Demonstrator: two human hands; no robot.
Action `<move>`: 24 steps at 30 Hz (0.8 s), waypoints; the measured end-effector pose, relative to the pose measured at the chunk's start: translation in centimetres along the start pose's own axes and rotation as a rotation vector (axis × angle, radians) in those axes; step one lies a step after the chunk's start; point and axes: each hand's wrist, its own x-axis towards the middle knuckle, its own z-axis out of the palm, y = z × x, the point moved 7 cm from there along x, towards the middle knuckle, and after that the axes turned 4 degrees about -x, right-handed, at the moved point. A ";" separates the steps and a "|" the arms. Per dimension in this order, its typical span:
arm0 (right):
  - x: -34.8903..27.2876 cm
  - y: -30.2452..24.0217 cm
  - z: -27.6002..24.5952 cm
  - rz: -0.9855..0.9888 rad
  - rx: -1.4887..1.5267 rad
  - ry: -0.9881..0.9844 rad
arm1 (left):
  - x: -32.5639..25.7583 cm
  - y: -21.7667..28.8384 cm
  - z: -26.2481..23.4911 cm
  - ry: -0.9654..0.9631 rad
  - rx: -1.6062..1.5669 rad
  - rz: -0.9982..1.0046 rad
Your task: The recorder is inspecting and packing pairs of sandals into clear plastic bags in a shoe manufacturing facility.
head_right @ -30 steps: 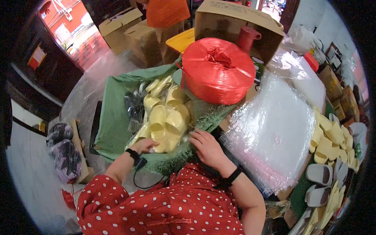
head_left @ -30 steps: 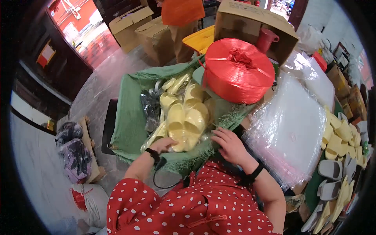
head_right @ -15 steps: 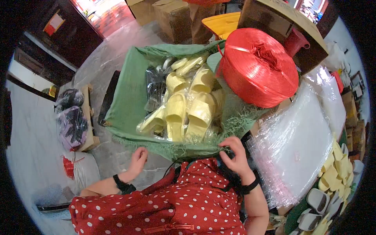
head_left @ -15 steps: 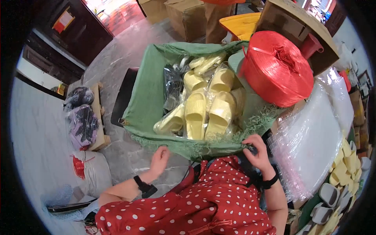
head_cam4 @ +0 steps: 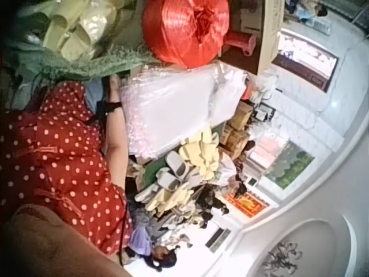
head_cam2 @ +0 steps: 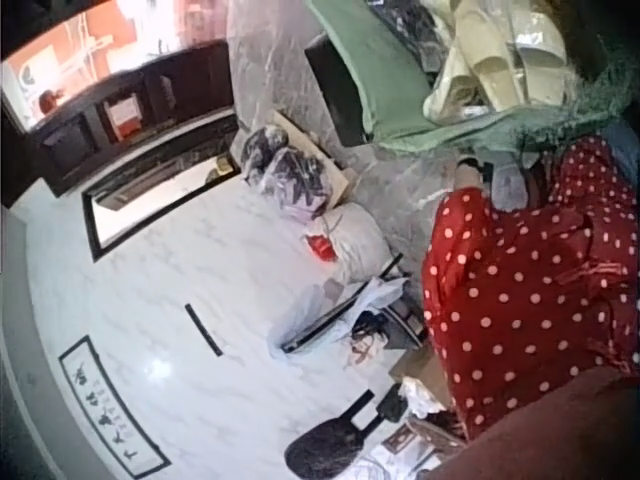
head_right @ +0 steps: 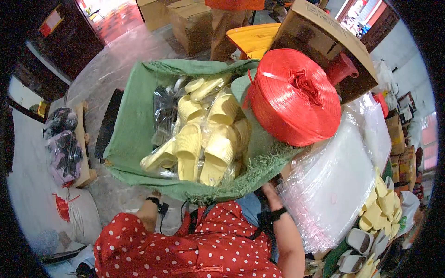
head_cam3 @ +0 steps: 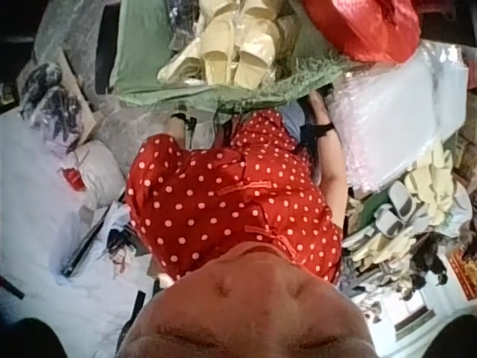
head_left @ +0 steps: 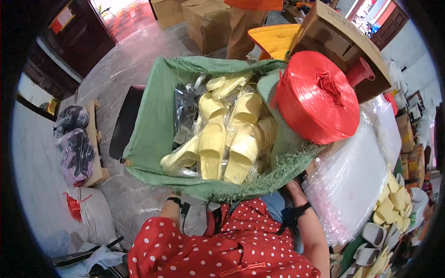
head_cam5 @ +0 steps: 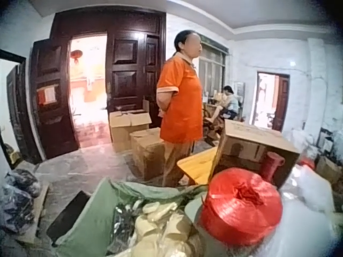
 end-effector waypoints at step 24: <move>-2.2 3.4 -0.3 0.025 0.033 -0.147 | -3.1 10.1 -14.7 0.352 -0.511 -0.306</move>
